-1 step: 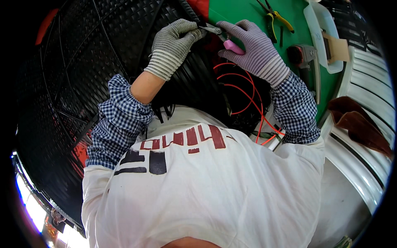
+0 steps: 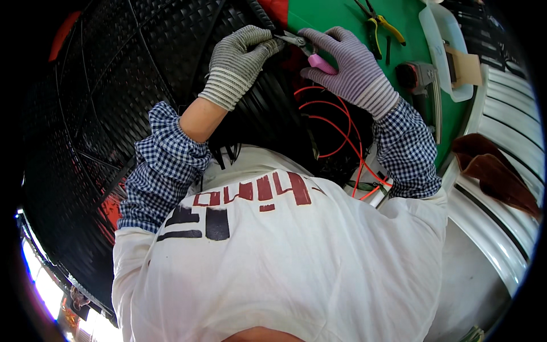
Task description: The person weaves black plastic strips through a wicker furniture frame by hand. They turn the frame over and use pliers to trim and secure the strips at the edges.
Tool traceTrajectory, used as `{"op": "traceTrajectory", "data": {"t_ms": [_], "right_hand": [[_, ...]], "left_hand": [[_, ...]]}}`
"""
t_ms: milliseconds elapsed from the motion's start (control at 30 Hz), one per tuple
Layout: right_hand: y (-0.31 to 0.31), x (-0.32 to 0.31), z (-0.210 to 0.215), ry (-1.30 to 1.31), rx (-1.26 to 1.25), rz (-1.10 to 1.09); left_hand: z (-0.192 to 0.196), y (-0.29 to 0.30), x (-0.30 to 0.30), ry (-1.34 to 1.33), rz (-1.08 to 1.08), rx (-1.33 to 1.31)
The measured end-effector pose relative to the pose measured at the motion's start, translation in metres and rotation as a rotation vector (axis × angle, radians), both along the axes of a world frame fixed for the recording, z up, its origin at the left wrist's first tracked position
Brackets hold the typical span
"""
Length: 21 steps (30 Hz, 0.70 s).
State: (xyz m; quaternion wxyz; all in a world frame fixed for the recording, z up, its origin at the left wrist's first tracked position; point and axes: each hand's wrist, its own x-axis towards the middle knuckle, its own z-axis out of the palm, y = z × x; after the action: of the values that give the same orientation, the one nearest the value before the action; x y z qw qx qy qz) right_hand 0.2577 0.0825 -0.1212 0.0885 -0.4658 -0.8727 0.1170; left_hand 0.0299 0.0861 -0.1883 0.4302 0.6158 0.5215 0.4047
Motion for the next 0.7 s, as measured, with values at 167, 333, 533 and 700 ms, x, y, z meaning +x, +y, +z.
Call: {"op": "traceTrajectory", "data": {"t_ms": [167, 333, 533, 700], "right_hand": [[0.003, 0.000, -0.002, 0.017, -0.035, 0.023], [0.008, -0.001, -0.007, 0.042, -0.029, 0.066], [0.007, -0.003, -0.008, 0.049, -0.118, 0.048], [0.002, 0.003, -0.018, 0.172, -0.107, 0.049]], "left_hand": [[-0.006, 0.001, 0.001, -0.005, -0.009, 0.004], [-0.012, 0.002, 0.000, -0.076, 0.002, 0.025], [-0.013, 0.001, -0.001, -0.032, -0.003, 0.040], [-0.014, 0.002, 0.001, -0.056, -0.042, 0.000]]}}
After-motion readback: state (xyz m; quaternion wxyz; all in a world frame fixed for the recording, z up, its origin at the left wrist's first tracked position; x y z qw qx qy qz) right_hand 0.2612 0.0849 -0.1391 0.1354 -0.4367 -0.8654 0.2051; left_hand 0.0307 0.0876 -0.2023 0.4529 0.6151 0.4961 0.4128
